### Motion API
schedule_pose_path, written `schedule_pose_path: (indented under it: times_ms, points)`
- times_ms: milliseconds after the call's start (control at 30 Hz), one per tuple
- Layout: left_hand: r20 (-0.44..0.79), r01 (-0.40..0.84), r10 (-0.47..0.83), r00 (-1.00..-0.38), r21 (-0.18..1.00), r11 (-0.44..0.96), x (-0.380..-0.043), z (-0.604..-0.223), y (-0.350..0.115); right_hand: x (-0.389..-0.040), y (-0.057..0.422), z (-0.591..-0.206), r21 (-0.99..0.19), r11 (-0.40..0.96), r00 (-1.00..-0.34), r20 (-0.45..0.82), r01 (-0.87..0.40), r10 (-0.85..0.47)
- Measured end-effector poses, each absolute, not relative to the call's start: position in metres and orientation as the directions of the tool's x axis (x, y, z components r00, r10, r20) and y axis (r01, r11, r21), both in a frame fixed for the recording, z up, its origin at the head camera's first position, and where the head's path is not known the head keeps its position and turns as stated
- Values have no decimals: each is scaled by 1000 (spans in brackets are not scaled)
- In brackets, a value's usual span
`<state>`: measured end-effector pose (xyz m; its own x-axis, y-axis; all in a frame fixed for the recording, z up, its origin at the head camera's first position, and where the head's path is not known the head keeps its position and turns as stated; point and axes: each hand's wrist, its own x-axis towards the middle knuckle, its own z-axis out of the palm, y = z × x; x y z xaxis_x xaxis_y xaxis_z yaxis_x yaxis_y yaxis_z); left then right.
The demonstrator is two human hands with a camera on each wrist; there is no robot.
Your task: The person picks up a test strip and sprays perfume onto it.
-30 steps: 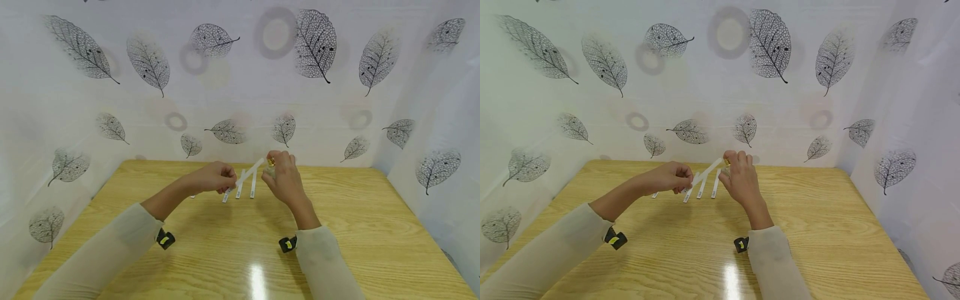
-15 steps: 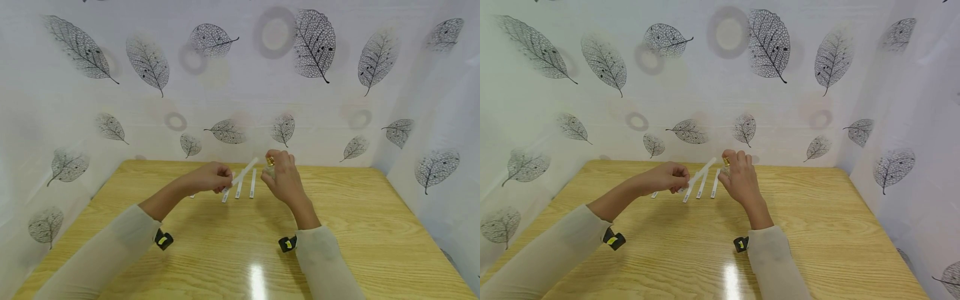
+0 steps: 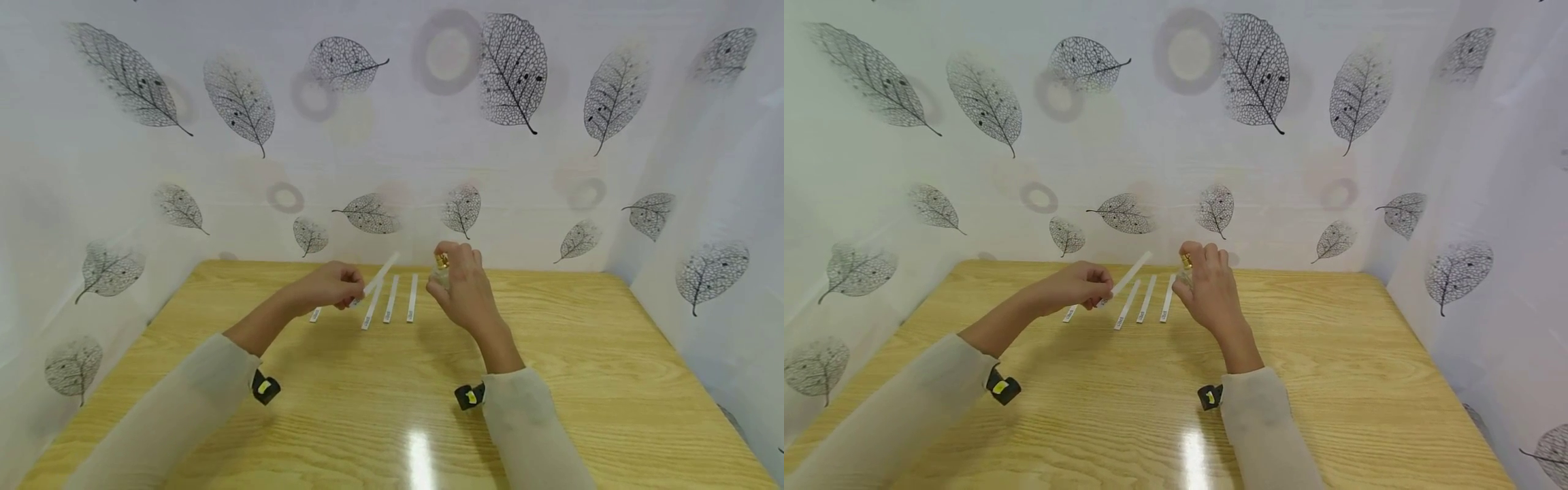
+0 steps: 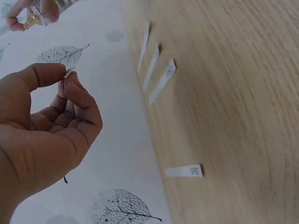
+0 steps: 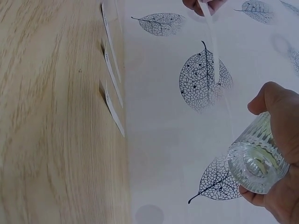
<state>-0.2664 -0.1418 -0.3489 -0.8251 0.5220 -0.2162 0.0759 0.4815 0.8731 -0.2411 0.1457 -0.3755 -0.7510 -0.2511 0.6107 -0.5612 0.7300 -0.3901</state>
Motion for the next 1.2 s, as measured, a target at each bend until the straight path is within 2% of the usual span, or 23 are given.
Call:
schedule_pose_path:
  times_ms: [533,933,1200]
  points:
    - [-251,-30,426,-869,887,462,-286,-387,-168,-240,145,-375,-404,727,-760,603,-555,-244]
    - [-256,-30,358,-898,847,531,-290,-406,-185,-240,146,-374,-414,722,-764,596,-555,-245]
    - [-278,-37,350,-895,826,563,-291,-408,-186,-240,148,-374,-407,721,-754,611,-561,-242]
